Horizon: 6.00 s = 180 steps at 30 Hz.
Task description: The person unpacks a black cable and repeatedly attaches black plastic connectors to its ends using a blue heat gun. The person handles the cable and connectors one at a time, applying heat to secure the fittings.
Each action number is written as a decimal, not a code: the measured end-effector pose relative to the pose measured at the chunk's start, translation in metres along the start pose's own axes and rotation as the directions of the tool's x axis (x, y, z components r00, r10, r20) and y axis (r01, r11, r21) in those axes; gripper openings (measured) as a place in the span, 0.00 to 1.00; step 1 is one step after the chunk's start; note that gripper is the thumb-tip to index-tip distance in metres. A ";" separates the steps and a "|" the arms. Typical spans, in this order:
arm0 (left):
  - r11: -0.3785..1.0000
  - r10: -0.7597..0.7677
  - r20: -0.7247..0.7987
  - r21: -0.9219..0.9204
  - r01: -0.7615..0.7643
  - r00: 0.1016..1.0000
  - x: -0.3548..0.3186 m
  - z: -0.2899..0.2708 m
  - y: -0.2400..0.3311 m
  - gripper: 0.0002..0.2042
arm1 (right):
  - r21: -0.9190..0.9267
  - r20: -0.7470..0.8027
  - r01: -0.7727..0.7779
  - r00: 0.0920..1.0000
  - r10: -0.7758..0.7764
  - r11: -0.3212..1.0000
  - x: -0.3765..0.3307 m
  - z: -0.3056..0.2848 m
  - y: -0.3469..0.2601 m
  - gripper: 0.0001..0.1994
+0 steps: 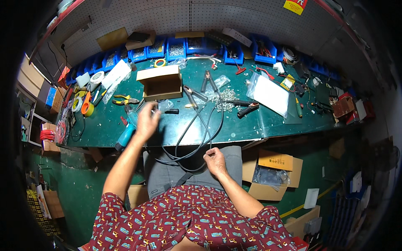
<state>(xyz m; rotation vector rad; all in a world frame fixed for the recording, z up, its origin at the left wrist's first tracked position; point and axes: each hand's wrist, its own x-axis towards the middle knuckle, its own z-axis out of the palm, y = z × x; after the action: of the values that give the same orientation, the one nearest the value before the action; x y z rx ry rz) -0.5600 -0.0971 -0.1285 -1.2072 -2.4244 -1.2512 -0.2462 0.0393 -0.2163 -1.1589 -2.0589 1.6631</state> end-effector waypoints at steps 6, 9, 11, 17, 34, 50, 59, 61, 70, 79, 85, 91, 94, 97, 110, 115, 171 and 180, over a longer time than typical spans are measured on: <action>0.968 -0.194 0.450 0.231 0.097 0.872 -0.059 0.060 0.060 0.16 | 0.267 0.057 -0.021 0.998 0.006 0.963 -0.012 -0.009 -0.052 0.12; 0.965 -0.258 0.444 0.148 0.214 0.858 -0.058 0.066 0.058 0.13 | 0.177 0.034 0.043 0.998 -0.050 0.983 -0.004 -0.022 -0.045 0.13; 0.935 -0.344 0.397 0.058 0.351 0.851 -0.060 0.050 0.068 0.14 | -0.208 -0.017 0.208 0.976 -0.216 0.956 -0.004 -0.034 -0.061 0.14; 0.910 -0.296 0.149 -0.257 0.326 0.944 -0.101 0.030 0.092 0.11 | -0.587 0.165 0.256 0.967 -0.196 0.768 0.010 -0.054 -0.119 0.18; 0.511 -0.331 0.294 -0.743 0.432 0.897 -0.039 -0.013 0.128 0.14 | 0.284 0.213 0.283 0.913 -0.348 0.916 0.015 0.009 -0.169 0.17; 0.383 -0.315 0.658 -0.571 0.726 0.684 -0.027 -0.011 0.096 0.08 | 0.234 0.283 0.181 0.927 -0.245 0.955 0.017 -0.003 -0.126 0.13; 0.964 -0.059 0.341 0.265 -0.036 0.938 0.009 0.050 0.018 0.18 | 0.500 0.255 -0.055 0.963 -0.087 0.864 0.028 -0.007 -0.116 0.16; 0.909 -0.145 0.460 0.412 -0.065 0.876 0.018 0.059 0.010 0.16 | 0.503 0.243 -0.029 0.964 -0.109 0.864 0.027 -0.007 -0.116 0.16; 0.134 -0.475 0.426 -0.830 0.542 0.770 0.002 0.020 0.081 0.11 | 0.416 0.180 0.104 0.964 -0.194 0.904 0.026 -0.003 -0.123 0.17; 0.067 -0.428 0.478 -0.829 0.555 0.767 -0.010 0.001 0.101 0.07 | 0.366 0.220 0.173 0.939 -0.265 0.914 0.016 0.001 -0.140 0.16; 0.339 -0.238 0.592 -0.692 0.637 0.770 -0.021 -0.004 0.110 0.12 | 0.173 0.180 0.312 0.922 -0.342 0.934 0.011 0.003 -0.153 0.19; 0.495 -0.255 0.574 -0.614 0.615 0.778 -0.025 -0.010 0.115 0.11 | 0.026 0.168 0.430 0.888 -0.428 0.903 0.004 0.005 -0.166 0.21; 0.558 -0.227 0.466 -0.657 0.506 0.855 -0.027 -0.005 0.110 0.09 | -0.077 0.269 0.483 0.852 -0.449 0.872 0.009 0.004 -0.158 0.19; 0.623 -0.175 0.484 -0.620 0.477 0.858 -0.032 -0.007 0.112 0.07 | 0.023 0.332 0.437 0.845 -0.419 0.899 0.012 0.002 -0.156 0.18; 0.523 -0.249 0.548 -0.618 0.587 0.799 -0.018 -0.032 0.127 0.01 | 0.295 0.205 0.389 0.866 -0.455 0.873 0.008 0.016 -0.140 0.16; 0.466 -0.428 0.148 -0.809 0.358 0.892 0.040 -0.092 0.075 0.01 | 0.523 0.143 0.006 0.985 -0.095 0.852 0.016 -0.025 -0.087 0.15; 0.139 -0.168 0.492 -0.846 0.514 0.854 -0.063 -0.020 0.097 0.13 | 0.164 0.151 0.389 0.898 -0.413 0.907 -0.013 -0.006 -0.176 0.07; 0.110 -0.196 0.497 -0.845 0.523 0.845 -0.064 -0.019 0.099 0.13 | 0.034 0.080 0.606 0.791 -0.606 0.795 -0.014 -0.006 -0.181 0.07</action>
<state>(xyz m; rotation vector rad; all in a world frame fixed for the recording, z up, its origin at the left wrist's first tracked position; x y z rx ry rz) -0.4507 -0.1169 -0.0855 -0.8729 -1.9234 -3.3591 -0.3091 0.0280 -0.0457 -0.3367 -2.1536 1.3989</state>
